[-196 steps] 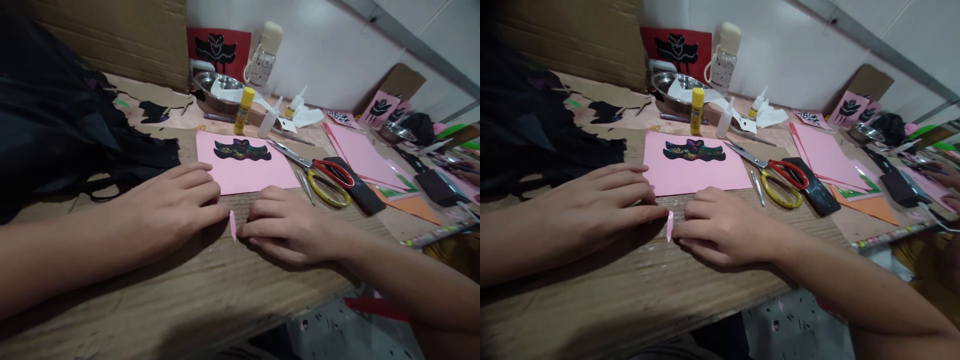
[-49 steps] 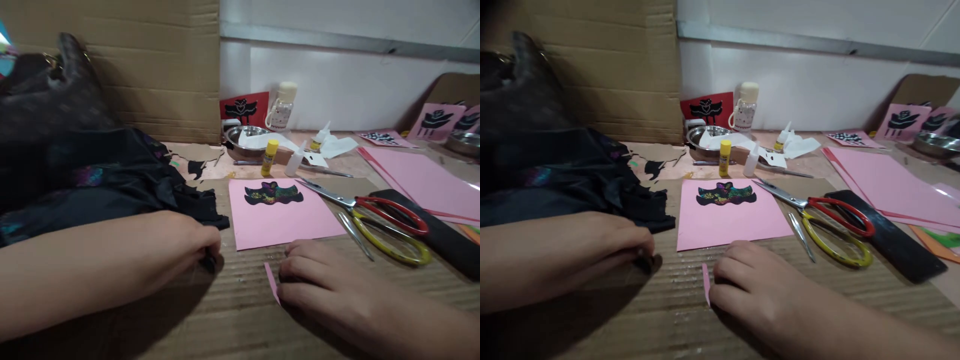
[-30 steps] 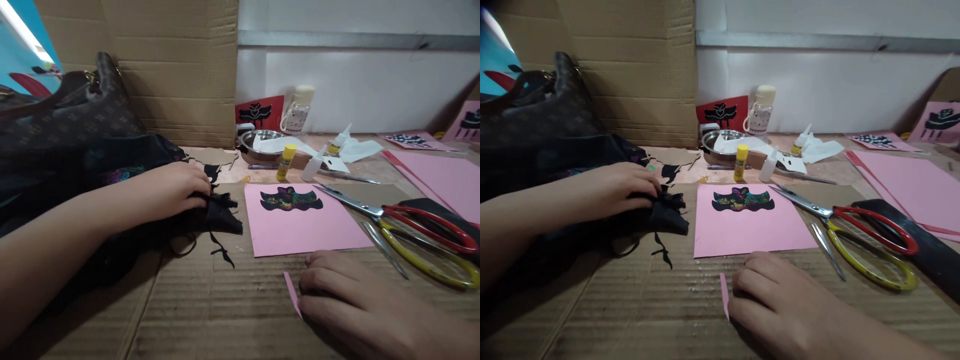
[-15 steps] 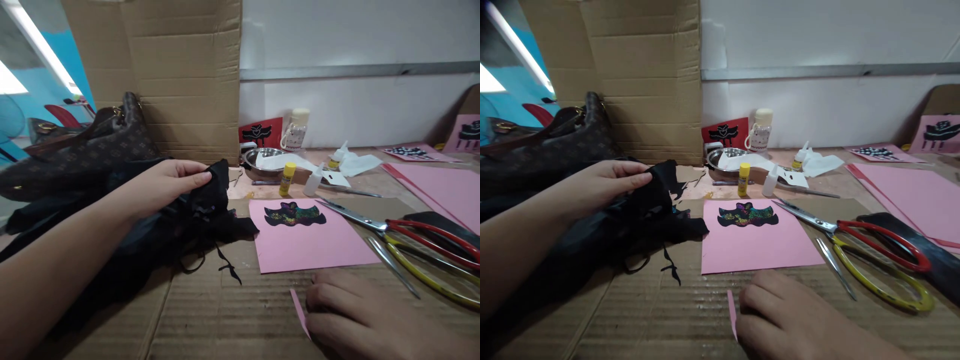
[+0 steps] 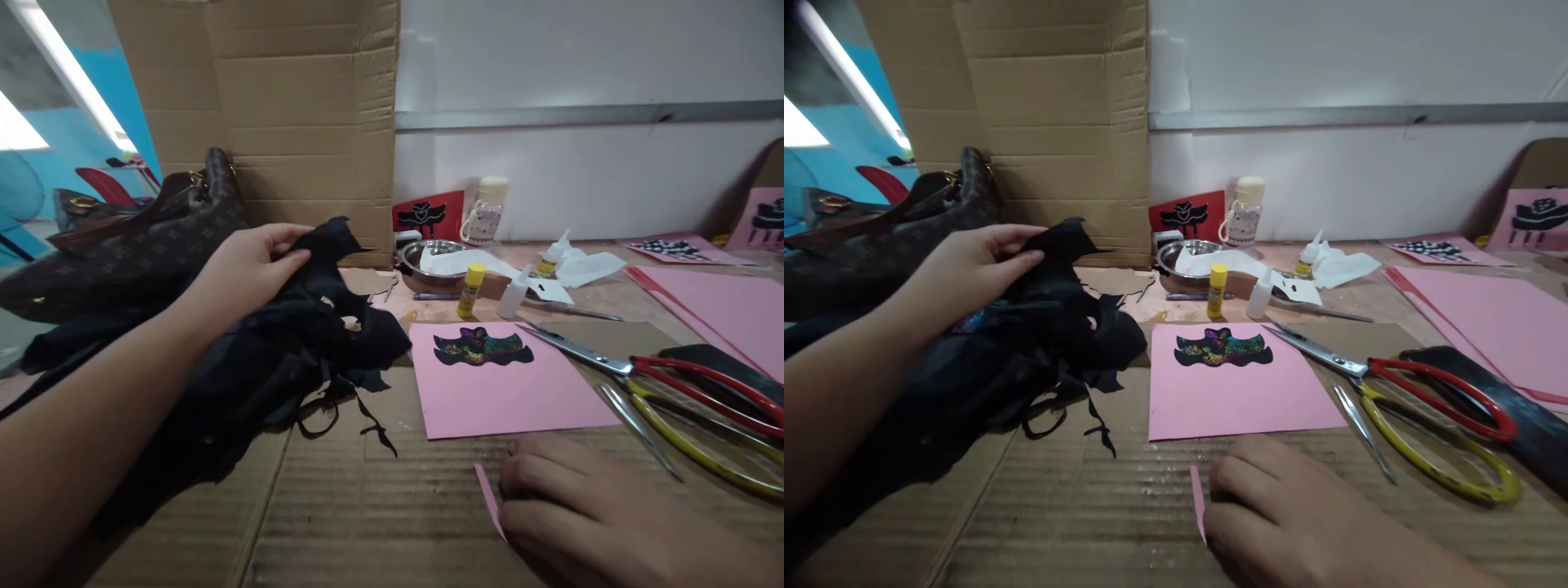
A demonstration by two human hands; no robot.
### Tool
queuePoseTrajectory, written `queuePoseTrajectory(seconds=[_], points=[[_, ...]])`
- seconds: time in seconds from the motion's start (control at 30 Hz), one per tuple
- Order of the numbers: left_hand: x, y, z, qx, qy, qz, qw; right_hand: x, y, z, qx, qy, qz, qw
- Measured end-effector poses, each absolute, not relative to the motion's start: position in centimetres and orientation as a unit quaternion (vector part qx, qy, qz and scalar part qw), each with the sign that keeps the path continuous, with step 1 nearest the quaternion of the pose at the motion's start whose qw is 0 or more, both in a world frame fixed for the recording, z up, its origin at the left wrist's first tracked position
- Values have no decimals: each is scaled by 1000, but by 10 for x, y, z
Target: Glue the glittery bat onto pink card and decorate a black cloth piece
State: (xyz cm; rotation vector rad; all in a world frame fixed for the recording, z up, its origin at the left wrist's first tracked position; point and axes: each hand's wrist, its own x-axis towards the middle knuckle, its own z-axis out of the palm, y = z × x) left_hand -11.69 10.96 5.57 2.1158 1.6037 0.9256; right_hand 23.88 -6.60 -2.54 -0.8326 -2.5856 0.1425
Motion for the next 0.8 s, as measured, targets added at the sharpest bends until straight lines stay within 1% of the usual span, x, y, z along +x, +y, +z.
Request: queuePoseTrajectory(seconds=[0.03, 0.07, 0.13, 0.17, 0.23, 0.27, 0.33, 0.4, 0.47, 0.6, 0.8], points=[[-124, 116, 52, 747, 592, 293, 83, 238, -66, -25, -303, -929, 49, 209], [-130, 121, 50, 743, 614, 264, 33, 238, -66, -25, -307, -927, 49, 208], [-137, 125, 49, 742, 633, 217, -32, 239, -67, -26, -305, -926, 45, 216], [-138, 123, 52, 758, 620, 196, -39, 240, -68, -26, -301, -928, 44, 217], [-134, 112, 59, 821, 553, 137, -40, 240, -68, -27, -296, -930, 39, 215], [-129, 105, 62, 864, 495, 88, -19, 240, -67, -27, -293, -931, 39, 214], [-115, 90, 62, 909, 413, 34, 45, 240, -67, -25, -294, -932, 44, 209], [-99, 81, 51, 938, 327, -12, 113, 239, -66, -22, -296, -931, 45, 210], [-87, 82, 36, 937, 337, -38, 86, 238, -66, -20, -299, -930, 43, 208], [-87, 103, 22, 907, 419, -44, -2, 238, -66, -20, -292, -932, 34, 212], [-129, 123, 37, 820, 554, 36, -137, 240, -68, -24, -298, -931, 36, 209]])
